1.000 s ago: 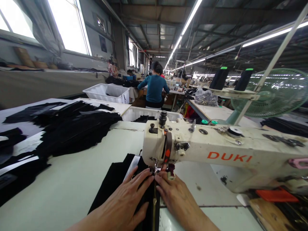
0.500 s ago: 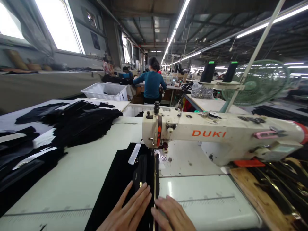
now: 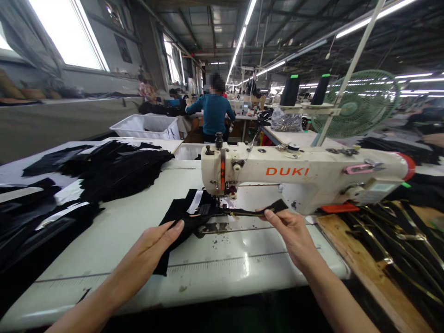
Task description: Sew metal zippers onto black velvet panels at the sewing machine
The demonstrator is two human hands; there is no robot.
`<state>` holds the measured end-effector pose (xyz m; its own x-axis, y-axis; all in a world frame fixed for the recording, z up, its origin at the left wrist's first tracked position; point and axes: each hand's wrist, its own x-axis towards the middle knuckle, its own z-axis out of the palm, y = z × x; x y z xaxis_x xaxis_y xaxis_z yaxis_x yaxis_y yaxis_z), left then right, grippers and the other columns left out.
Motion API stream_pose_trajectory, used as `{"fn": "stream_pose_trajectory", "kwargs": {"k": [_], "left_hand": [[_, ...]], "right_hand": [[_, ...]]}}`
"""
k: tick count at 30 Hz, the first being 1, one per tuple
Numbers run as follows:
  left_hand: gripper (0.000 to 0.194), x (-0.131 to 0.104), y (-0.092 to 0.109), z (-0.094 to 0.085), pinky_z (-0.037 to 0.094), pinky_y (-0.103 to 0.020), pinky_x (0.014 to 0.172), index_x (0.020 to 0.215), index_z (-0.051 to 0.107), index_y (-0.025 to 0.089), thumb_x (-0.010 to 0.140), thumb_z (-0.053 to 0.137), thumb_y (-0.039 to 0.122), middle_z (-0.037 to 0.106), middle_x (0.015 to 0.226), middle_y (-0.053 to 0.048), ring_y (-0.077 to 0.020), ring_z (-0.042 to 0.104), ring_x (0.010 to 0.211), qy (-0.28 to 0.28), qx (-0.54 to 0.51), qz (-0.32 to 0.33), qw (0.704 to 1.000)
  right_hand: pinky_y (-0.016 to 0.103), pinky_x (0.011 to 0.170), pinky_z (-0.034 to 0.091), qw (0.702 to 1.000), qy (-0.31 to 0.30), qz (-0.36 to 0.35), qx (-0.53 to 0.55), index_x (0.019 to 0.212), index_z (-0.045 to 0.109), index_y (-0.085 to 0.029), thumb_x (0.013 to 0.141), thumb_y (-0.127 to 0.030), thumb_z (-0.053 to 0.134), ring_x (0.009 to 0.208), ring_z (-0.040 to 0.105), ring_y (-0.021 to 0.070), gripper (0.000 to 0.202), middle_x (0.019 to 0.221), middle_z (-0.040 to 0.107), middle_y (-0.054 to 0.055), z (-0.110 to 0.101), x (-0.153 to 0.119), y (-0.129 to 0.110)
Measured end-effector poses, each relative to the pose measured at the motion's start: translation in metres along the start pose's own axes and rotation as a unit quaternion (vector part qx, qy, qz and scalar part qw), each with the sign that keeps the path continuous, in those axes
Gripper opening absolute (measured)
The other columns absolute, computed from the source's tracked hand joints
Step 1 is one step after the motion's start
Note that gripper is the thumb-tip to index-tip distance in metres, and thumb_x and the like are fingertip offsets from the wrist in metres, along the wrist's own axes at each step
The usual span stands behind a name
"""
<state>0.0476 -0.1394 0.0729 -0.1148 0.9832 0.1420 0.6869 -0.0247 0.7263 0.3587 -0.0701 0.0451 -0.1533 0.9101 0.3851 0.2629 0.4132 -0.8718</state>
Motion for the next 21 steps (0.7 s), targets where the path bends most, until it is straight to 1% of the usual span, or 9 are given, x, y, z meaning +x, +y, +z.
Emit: {"fn": "stream_pose_trajectory", "kwargs": {"k": [1,3,5,7,10,12,14,16,21], "left_hand": [[0.053,0.0,0.003,0.002,0.057,-0.038,0.091,0.104,0.078,0.025,0.094,0.044,0.065,0.076,0.103,-0.001,-0.0315,0.067,0.106,-0.017,-0.006,0.02,1.0],[0.045,-0.004,0.003,0.006,0.053,-0.037,0.098,0.116,0.074,0.027,0.1,0.043,0.055,0.074,0.111,0.0,-0.0291,0.066,0.113,-0.052,-0.019,0.063,0.996],[0.038,-0.011,-0.002,0.014,0.046,-0.036,0.107,0.132,0.064,0.031,0.104,0.041,0.044,0.067,0.129,0.003,-0.0242,0.061,0.122,-0.08,-0.004,0.112,0.99],[0.04,-0.022,-0.011,0.022,0.039,-0.035,0.111,0.143,0.052,0.034,0.104,0.042,0.031,0.056,0.144,0.005,-0.0197,0.054,0.131,-0.099,0.049,0.187,0.976],[0.061,-0.038,-0.019,0.034,0.033,-0.035,0.115,0.152,0.037,0.029,0.095,0.044,0.01,0.044,0.153,0.002,-0.0176,0.042,0.139,-0.103,0.147,0.324,0.929],[0.07,-0.044,-0.019,0.04,0.028,-0.036,0.118,0.152,0.036,0.02,0.085,0.041,0.001,0.043,0.154,-0.001,-0.017,0.035,0.144,-0.089,0.199,0.387,0.896],[0.071,-0.047,-0.018,0.045,0.025,-0.037,0.119,0.148,0.04,0.014,0.079,0.039,-0.002,0.043,0.154,-0.004,-0.0165,0.029,0.146,-0.076,0.243,0.413,0.874],[0.069,-0.047,-0.018,0.05,0.025,-0.038,0.119,0.144,0.046,0.012,0.077,0.038,-0.003,0.045,0.152,-0.006,-0.0167,0.026,0.147,-0.067,0.271,0.43,0.859],[0.069,-0.045,-0.023,0.059,0.026,-0.038,0.119,0.14,0.052,0.014,0.074,0.04,-0.004,0.05,0.149,-0.006,-0.0185,0.034,0.144,-0.065,0.285,0.442,0.848]], "right_hand": [[0.031,0.075,0.05,1.0,-0.017,-0.007,0.0,0.073,0.07,-0.019,0.096,-0.043,0.063,0.083,0.066,0.0236,0.034,0.082,0.069,0.004,-0.003,0.005,-0.005],[0.03,0.08,0.049,0.995,-0.087,-0.043,-0.006,0.08,0.073,-0.021,0.098,-0.039,0.063,0.089,0.065,0.0221,0.027,0.093,0.069,0.004,0.0,0.001,-0.017],[0.029,0.081,0.048,0.977,-0.176,-0.109,-0.042,0.094,0.074,-0.022,0.103,-0.032,0.055,0.092,0.063,0.0204,0.023,0.099,0.068,0.004,0.016,-0.017,-0.023],[0.031,0.076,0.048,0.95,-0.214,-0.194,-0.118,0.109,0.069,-0.019,0.108,-0.029,0.041,0.089,0.06,0.0214,0.03,0.097,0.066,0.006,0.038,-0.044,-0.018],[0.031,0.065,0.046,0.915,-0.156,-0.294,-0.226,0.111,0.065,-0.012,0.109,-0.023,0.03,0.076,0.056,0.0211,0.037,0.084,0.064,0.007,0.069,-0.077,0.001],[0.031,0.064,0.045,0.902,-0.12,-0.322,-0.261,0.108,0.064,-0.01,0.108,-0.017,0.031,0.073,0.055,0.0206,0.034,0.08,0.063,0.006,0.08,-0.086,0.011],[0.032,0.064,0.044,0.897,-0.113,-0.329,-0.271,0.104,0.064,-0.009,0.108,-0.016,0.03,0.073,0.054,0.0204,0.035,0.08,0.062,0.006,0.082,-0.087,0.016],[0.033,0.065,0.045,0.892,-0.12,-0.337,-0.275,0.1,0.065,-0.01,0.109,-0.017,0.027,0.072,0.054,0.0201,0.04,0.079,0.062,0.006,0.079,-0.084,0.015],[0.032,0.067,0.046,0.88,-0.102,-0.36,-0.292,0.104,0.065,-0.008,0.108,-0.014,0.028,0.072,0.056,0.0195,0.038,0.079,0.063,0.007,0.074,-0.083,0.01]]}}
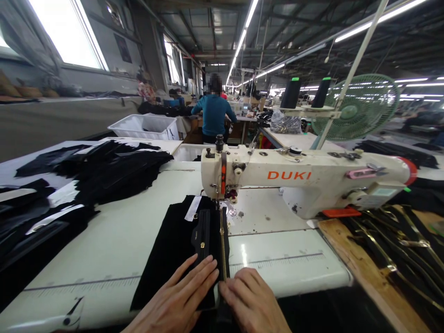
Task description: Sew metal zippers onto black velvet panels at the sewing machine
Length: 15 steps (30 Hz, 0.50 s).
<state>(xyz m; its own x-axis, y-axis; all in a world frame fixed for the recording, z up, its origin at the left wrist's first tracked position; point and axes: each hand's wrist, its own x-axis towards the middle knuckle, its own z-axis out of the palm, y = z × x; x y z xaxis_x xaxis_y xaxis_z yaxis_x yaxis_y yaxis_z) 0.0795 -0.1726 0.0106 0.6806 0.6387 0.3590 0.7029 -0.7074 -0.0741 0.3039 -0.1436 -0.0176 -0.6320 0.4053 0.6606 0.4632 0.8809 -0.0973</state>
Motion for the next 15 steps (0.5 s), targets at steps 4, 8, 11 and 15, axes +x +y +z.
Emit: {"fn": "stream_pose_trajectory", "kwargs": {"k": [4,8,11,15], "left_hand": [[0.069,-0.0016,-0.0013,0.0021,0.03,-0.038,0.118,0.14,0.051,0.014,0.073,0.043,-0.002,0.05,0.148,-0.007,-0.0206,0.041,0.14,0.001,-0.004,0.01,1.0],[0.069,-0.0016,-0.0022,0.0029,0.033,-0.037,0.116,0.14,0.051,0.014,0.073,0.045,0.0,0.051,0.148,-0.008,-0.021,0.044,0.138,-0.011,-0.003,0.015,1.0],[0.069,0.0004,-0.0021,0.0029,0.033,-0.036,0.116,0.139,0.052,0.015,0.071,0.045,0.0,0.052,0.147,-0.008,-0.0205,0.047,0.136,-0.019,0.001,0.015,1.0],[0.069,0.0026,-0.0017,-0.0018,0.032,-0.033,0.117,0.139,0.051,0.015,0.072,0.049,0.001,0.053,0.146,-0.008,-0.0202,0.049,0.134,-0.025,-0.035,0.006,0.999]], "right_hand": [[0.033,0.072,0.049,0.999,0.034,-0.001,-0.015,0.105,0.066,-0.009,0.105,-0.008,0.034,0.074,0.06,0.0195,0.032,0.084,0.068,0.007,0.0001,-0.0022,-0.0054],[0.033,0.073,0.051,0.999,0.041,0.005,-0.022,0.103,0.067,-0.009,0.103,-0.005,0.038,0.073,0.062,0.0193,0.029,0.083,0.069,0.006,0.0016,-0.0009,-0.0093],[0.032,0.067,0.052,0.998,0.049,-0.002,-0.038,0.102,0.068,-0.01,0.101,-0.002,0.039,0.07,0.062,0.0187,0.029,0.08,0.069,0.006,0.0027,0.0012,-0.0105],[0.032,0.063,0.052,0.997,0.055,-0.005,-0.054,0.101,0.068,-0.01,0.1,-0.001,0.041,0.067,0.062,0.0185,0.029,0.079,0.07,0.005,0.0028,0.0,-0.008]]}}
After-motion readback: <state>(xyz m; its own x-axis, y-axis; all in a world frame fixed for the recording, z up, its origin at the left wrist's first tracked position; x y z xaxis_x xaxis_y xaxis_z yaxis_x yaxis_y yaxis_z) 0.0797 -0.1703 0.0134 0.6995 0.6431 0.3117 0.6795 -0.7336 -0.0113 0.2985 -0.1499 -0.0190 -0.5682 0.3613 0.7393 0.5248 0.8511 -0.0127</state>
